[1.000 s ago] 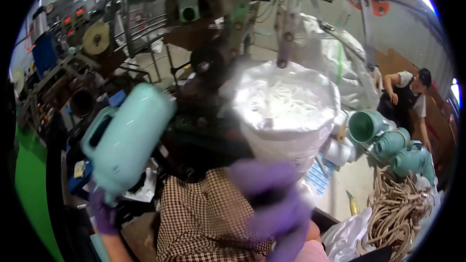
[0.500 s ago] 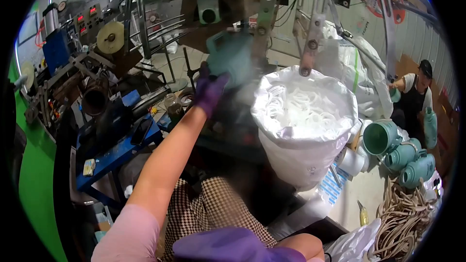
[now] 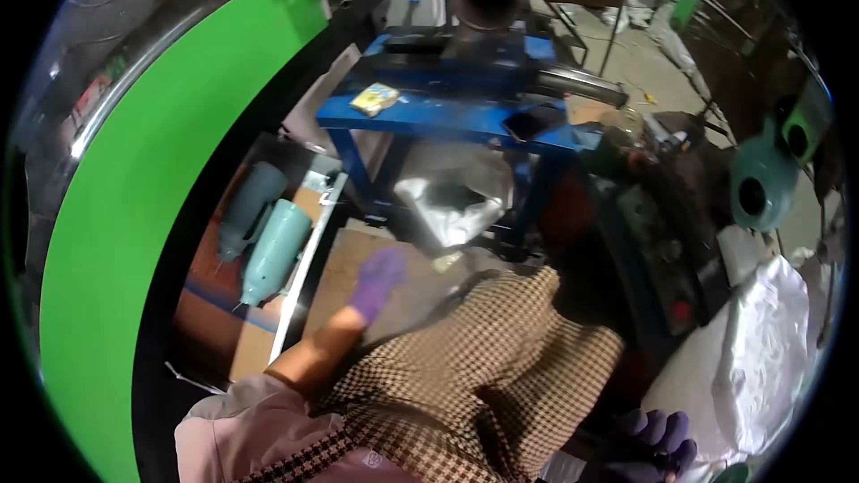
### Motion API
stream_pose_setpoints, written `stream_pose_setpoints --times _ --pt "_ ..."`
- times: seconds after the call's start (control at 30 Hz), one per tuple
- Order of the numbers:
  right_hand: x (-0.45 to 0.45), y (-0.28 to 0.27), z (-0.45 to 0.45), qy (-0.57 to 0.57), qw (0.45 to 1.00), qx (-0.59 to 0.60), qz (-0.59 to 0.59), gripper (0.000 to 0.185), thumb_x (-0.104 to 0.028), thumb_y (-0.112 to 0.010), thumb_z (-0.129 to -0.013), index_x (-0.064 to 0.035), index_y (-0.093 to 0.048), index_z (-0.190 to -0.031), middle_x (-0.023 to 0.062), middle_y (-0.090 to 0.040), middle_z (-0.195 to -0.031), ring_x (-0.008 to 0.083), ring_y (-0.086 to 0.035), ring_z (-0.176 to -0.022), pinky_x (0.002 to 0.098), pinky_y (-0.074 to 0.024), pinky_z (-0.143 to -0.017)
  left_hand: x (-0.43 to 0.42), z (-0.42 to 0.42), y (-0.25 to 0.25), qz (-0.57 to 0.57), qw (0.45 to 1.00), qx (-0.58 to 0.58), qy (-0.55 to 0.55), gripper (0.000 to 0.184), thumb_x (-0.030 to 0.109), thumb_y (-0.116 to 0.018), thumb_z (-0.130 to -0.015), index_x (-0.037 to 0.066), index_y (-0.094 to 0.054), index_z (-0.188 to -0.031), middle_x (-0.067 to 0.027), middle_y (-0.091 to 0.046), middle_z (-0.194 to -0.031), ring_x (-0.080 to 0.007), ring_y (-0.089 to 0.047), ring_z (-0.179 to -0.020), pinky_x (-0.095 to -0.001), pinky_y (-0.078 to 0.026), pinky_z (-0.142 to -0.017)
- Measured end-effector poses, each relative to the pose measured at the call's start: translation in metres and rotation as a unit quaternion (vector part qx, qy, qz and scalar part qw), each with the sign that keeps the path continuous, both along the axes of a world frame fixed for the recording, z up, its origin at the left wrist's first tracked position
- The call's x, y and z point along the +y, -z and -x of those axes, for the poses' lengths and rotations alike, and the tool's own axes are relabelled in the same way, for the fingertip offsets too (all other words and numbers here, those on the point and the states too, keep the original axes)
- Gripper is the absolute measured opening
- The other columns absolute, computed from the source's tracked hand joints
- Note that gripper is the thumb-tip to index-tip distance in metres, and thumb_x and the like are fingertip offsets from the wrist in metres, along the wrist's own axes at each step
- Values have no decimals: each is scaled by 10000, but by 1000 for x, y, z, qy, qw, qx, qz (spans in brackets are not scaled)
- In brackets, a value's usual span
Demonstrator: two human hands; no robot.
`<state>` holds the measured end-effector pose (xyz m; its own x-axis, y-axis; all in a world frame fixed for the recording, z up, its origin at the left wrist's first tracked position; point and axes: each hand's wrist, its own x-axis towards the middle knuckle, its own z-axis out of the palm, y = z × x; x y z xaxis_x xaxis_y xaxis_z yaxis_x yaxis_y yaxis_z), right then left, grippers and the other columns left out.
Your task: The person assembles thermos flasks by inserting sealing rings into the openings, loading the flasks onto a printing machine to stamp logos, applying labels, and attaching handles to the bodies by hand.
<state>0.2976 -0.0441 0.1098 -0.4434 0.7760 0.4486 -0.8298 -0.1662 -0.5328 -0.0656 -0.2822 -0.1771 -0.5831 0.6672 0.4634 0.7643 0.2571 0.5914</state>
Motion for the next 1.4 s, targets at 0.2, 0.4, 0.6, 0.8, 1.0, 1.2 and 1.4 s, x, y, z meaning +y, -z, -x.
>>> stream_pose_setpoints --times 0.2,0.4,0.6,0.8,1.0,1.2,1.4 --pt "-18 43 51 -113 984 -88 109 61 -158 -496 -1041 -103 -496 -1014 25 -480 -941 159 -398 -761 335 -373 -761 -363 37 172 -234 726 -465 -450 460 493 -539 -977 121 -558 -1247 -114 -607 -1172 -270 -635 -904 -343 -558 -773" --pt "-40 63 78 -145 953 -163 208 145 -190 -598 -989 -80 -567 -1078 42 -553 -972 199 -507 -887 382 -422 -842 -377 62 103 -555 451 -581 -388 683 682 -504 -938 150 -535 -1365 -97 -575 -1363 -337 -605 -1142 -498 -539 -916" --pt "-35 64 72 -76 944 -269 177 141 -105 -612 -949 5 -617 -1037 88 -642 -929 201 -607 -851 370 -513 -859 -341 132 88 -565 561 -406 -449 366 354 -535 -1057 59 -645 -1244 -100 -662 -1265 -237 -631 -1132 -400 -540 -925" --pt "-37 83 70 42 905 -417 -67 138 15 -621 -842 -11 -642 -976 95 -654 -988 171 -613 -897 319 -500 -866 -204 88 -110 -174 938 167 -249 459 30 -876 -700 85 -568 -1037 -163 -544 -1431 -286 -566 -1225 -434 -458 -1056" --pt "-59 68 119 101 708 -314 -624 422 -144 -783 -803 -57 -684 -1204 172 -668 -1204 290 -697 -883 354 -564 -755 -15 -44 -245 -28 984 177 -22 662 249 -917 -643 70 -618 -1205 -148 -651 -1082 -362 -643 -1015 -457 -526 -863" --pt "-65 80 119 181 695 -400 -570 563 -284 -752 -825 -81 -598 -1328 121 -651 -1212 234 -685 -783 339 -546 -621 64 -112 -219 -69 988 97 100 647 239 -787 -649 32 -654 -1247 -157 -675 -1174 -325 -633 -1113 -471 -468 -1010" --pt "-58 115 94 37 588 -594 -548 378 -192 -762 -818 -45 -668 -1153 161 -650 -1209 283 -711 -843 401 -573 -702 100 -118 -210 -47 962 143 228 464 216 -733 -739 79 -713 -1182 -81 -700 -1141 -314 -653 -1059 -511 -478 -986"
